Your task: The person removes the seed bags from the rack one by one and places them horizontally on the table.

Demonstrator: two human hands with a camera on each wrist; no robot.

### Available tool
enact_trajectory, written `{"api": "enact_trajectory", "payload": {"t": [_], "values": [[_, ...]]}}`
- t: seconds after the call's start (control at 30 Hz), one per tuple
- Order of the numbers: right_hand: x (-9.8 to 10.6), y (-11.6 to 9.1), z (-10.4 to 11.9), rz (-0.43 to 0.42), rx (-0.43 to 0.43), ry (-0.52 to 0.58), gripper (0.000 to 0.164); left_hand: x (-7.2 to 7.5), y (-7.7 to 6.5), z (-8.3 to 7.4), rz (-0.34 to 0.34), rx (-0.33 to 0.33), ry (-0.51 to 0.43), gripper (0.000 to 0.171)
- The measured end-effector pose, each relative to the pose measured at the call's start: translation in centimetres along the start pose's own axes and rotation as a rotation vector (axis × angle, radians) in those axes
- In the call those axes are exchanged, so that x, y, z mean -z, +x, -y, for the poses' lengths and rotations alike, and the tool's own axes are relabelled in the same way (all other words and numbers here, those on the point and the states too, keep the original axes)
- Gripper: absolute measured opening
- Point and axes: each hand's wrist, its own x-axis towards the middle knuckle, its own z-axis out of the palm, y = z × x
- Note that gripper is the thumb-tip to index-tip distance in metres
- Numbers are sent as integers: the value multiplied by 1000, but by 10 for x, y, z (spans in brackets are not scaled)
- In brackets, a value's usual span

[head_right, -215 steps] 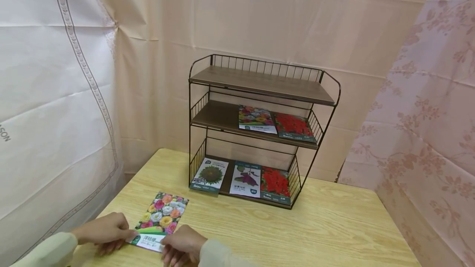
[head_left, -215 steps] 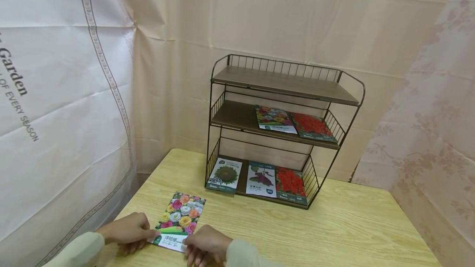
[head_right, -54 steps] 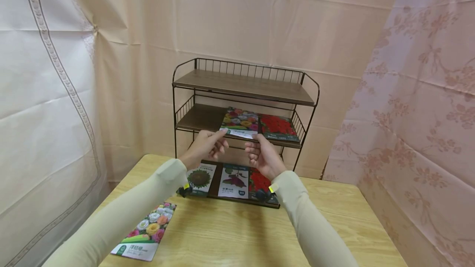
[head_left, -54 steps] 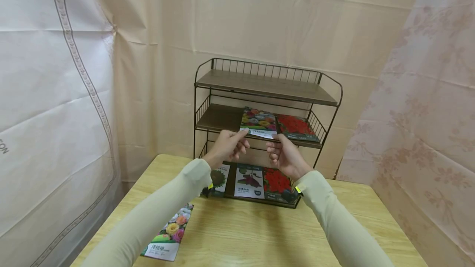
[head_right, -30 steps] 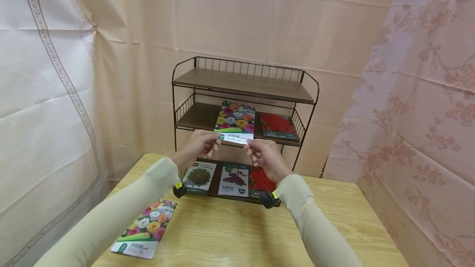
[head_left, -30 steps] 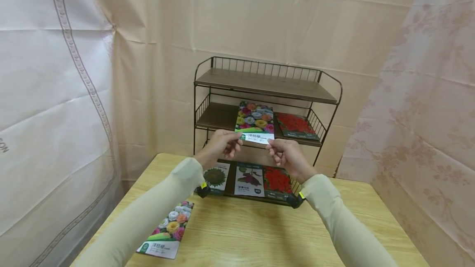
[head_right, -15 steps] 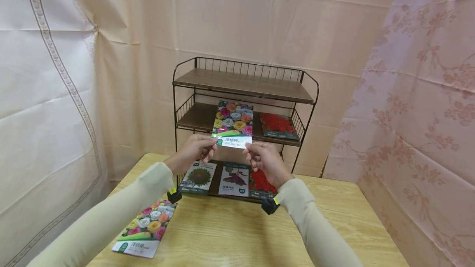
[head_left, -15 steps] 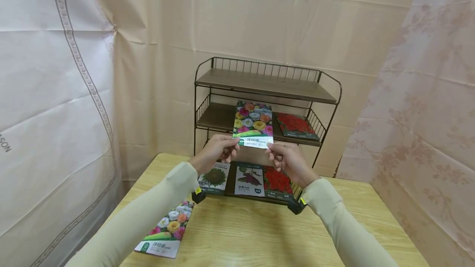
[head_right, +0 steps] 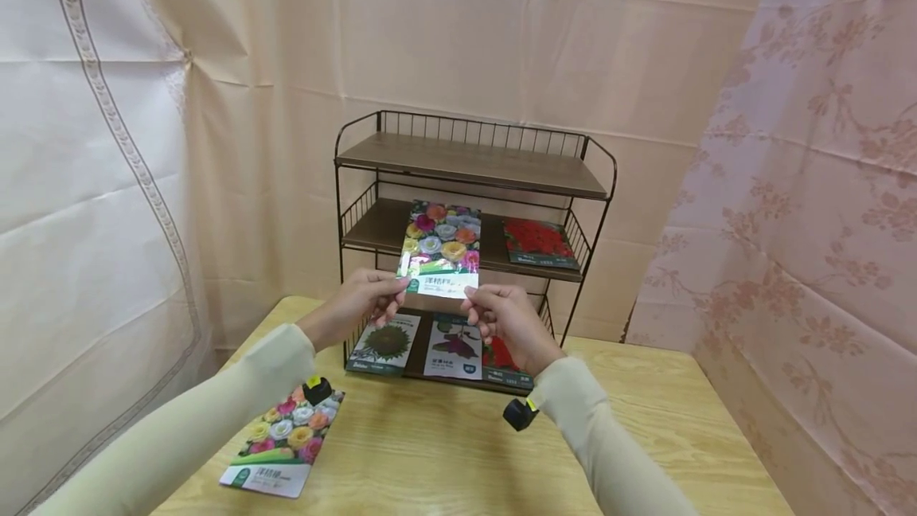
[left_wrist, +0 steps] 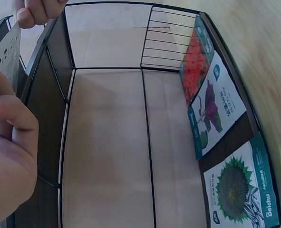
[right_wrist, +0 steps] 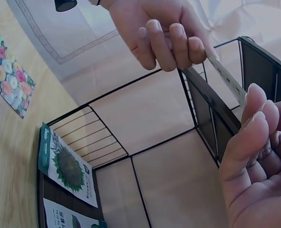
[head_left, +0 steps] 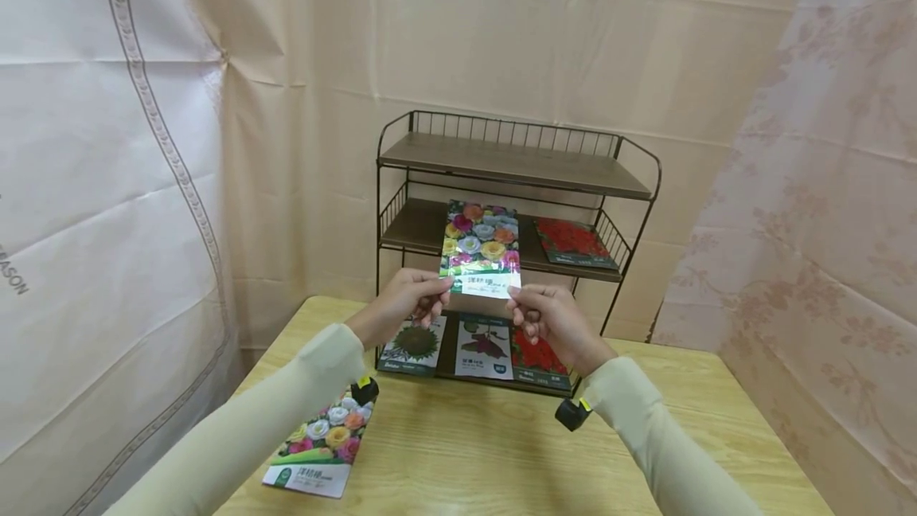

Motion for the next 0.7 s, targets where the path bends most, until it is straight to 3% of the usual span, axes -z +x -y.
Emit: {"api": "enact_trajectory", "payload": {"t": [0.2,0.7], "values": [[-5,-2,-5,14,5,-15,28,4,-10,3,21,-1,-9,37],[-19,-14,-13,84,3,-82,32,15,-36,11,58,25,69,40]]}}
